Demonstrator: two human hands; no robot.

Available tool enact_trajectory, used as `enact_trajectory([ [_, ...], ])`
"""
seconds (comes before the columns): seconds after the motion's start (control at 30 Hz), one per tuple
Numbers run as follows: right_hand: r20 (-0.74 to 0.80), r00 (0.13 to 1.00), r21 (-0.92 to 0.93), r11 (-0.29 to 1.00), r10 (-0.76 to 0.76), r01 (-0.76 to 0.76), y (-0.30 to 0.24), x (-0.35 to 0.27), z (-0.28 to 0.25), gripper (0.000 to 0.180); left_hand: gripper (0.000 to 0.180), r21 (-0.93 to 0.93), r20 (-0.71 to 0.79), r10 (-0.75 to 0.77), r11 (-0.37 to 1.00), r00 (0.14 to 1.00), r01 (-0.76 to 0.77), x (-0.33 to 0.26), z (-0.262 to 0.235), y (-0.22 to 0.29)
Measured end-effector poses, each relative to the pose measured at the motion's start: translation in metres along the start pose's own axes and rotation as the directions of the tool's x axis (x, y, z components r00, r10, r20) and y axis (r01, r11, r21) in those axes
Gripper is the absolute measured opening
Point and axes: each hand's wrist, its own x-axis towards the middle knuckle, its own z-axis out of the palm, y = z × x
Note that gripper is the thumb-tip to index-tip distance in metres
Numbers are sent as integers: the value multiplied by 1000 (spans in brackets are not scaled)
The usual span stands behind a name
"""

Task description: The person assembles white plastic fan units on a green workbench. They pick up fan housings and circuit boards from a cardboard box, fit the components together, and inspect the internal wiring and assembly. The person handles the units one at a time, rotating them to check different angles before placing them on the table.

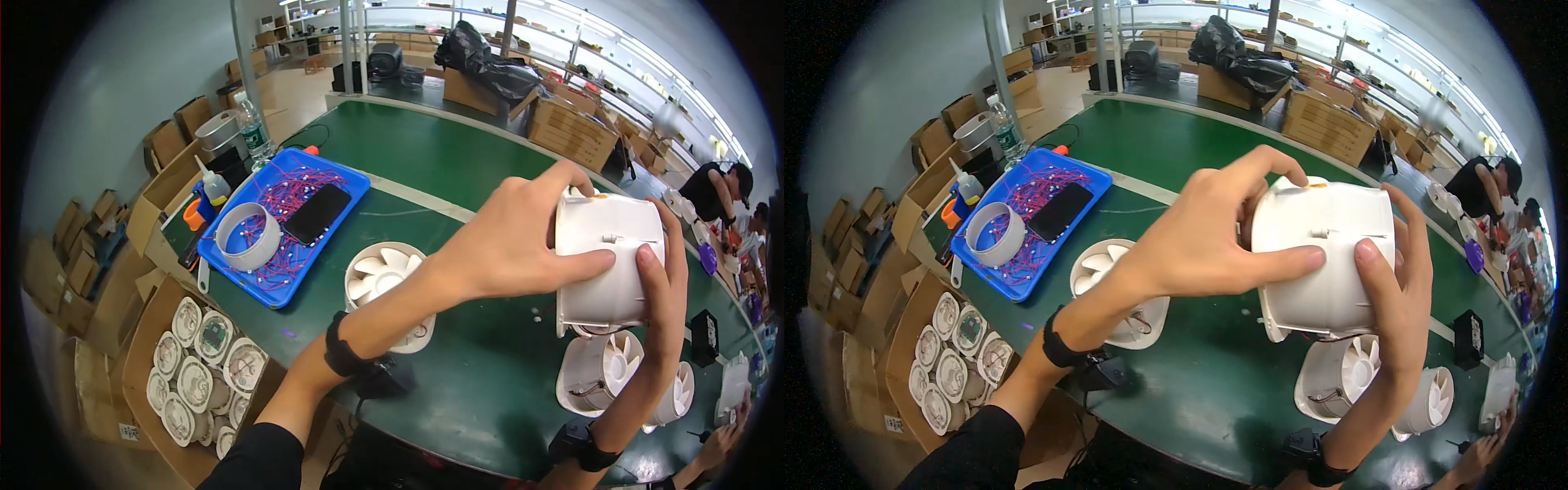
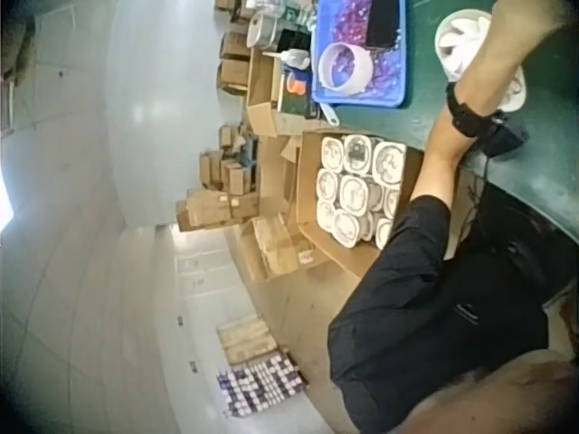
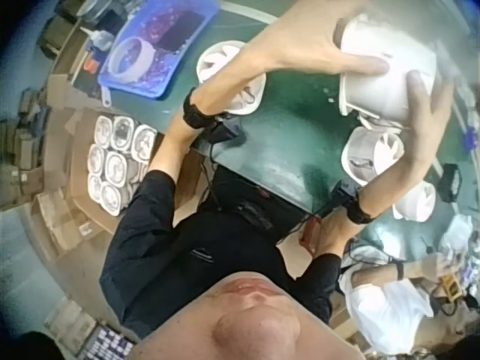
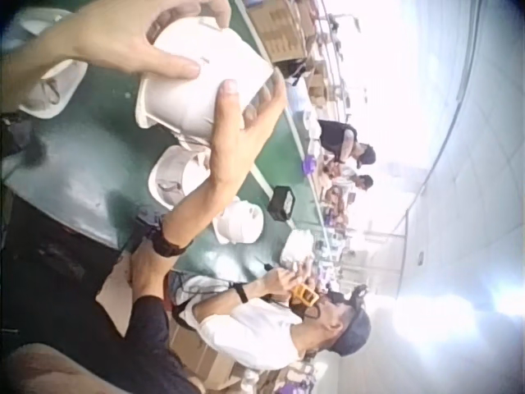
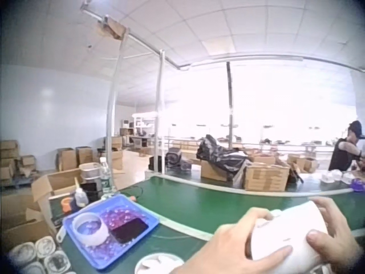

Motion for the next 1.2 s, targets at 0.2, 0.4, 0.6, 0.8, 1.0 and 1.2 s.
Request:
enact_trajectory([
  [0.2,9,999,28,999,-31,31,0,1,3,67,35,-80,-6,-78,994,997,77,-1,4,-2],
  [0.4,14,999,54,998,34,-35,-2,1,7,67,27,-16,24,-138,990,990,138,-1,1,-4],
  [0.6,26,999,72,997,39,-41,-3,0,8,67,28,20,46,-120,993,992,119,-2,-3,0],
  [0.8,41,998,66,997,38,-40,-3,0,7,68,28,36,55,-104,994,993,103,-3,-2,0],
  [1.0,44,998,68,997,45,-48,-4,0,7,69,27,30,38,-112,993,993,110,-2,-2,-1],
  [1.2,47,997,48,997,61,-63,-5,0,6,70,26,35,32,-122,992,992,121,-3,-1,1],
])
